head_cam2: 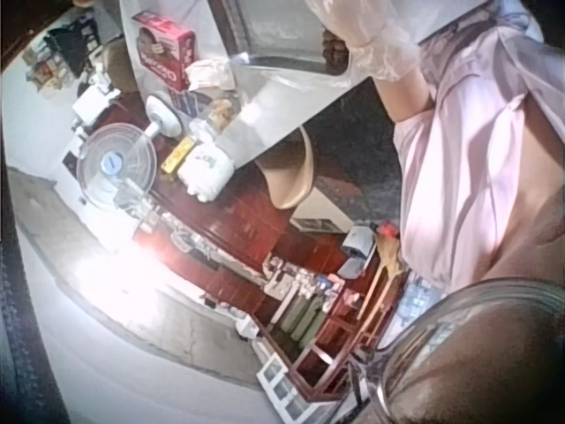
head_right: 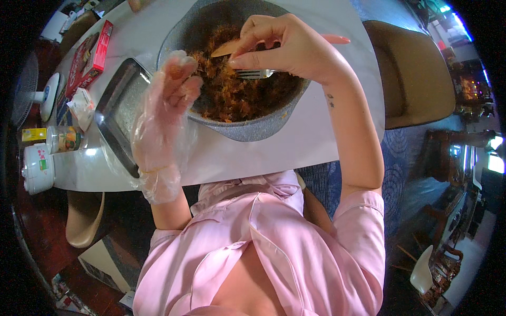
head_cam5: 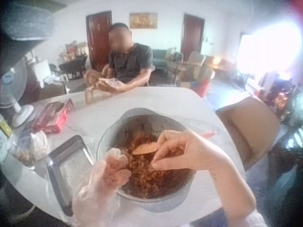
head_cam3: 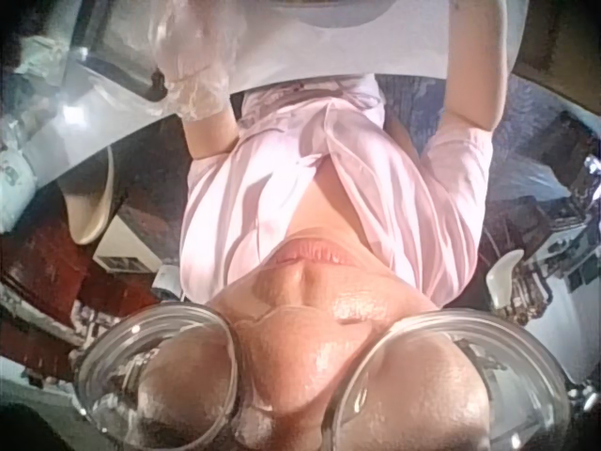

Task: The person prepares food by taking a portion of a mixture from a bowl using a fork, placing it into a gloved hand, and then rolling the mixture between both palms to form a cylindrical shape. Each shaped piece is then placed onto a metal tray alongside others.

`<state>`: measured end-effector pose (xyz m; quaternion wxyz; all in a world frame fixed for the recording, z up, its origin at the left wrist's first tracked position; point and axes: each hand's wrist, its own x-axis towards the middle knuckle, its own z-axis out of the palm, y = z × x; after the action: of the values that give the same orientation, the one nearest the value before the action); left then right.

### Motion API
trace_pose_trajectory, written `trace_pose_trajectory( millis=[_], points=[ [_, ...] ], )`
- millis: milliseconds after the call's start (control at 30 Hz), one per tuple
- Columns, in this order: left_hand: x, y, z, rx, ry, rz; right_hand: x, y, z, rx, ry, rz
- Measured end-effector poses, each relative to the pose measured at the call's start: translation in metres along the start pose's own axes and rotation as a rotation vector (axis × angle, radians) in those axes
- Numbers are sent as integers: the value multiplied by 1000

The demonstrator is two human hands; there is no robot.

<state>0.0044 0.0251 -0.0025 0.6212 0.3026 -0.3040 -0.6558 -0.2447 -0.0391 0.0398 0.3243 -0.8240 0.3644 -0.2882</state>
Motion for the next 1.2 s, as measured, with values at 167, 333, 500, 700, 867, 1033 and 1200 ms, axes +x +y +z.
trace_pose_trajectory(
  millis=[167,333,500,700,867,1033,1200],
  points=[
    [2,-11,5,-39,-193,-117,10,-21,14,252,56,44],
    [-6,-12,24,-71,-189,-102,12,-25,25,106,131,-2],
    [-6,-10,17,109,-194,-116,10,-35,28,43,176,-49],
    [-5,-12,21,-91,-145,-170,2,-30,36,90,377,-196],
    [-3,-15,22,-440,-255,-255,-4,-30,54,-444,582,-287],
    [-10,-16,28,-305,-185,-194,-6,-31,55,-223,544,-257],
    [-10,-13,29,-364,-236,-257,-9,-31,50,-330,572,-269]
  ],
)
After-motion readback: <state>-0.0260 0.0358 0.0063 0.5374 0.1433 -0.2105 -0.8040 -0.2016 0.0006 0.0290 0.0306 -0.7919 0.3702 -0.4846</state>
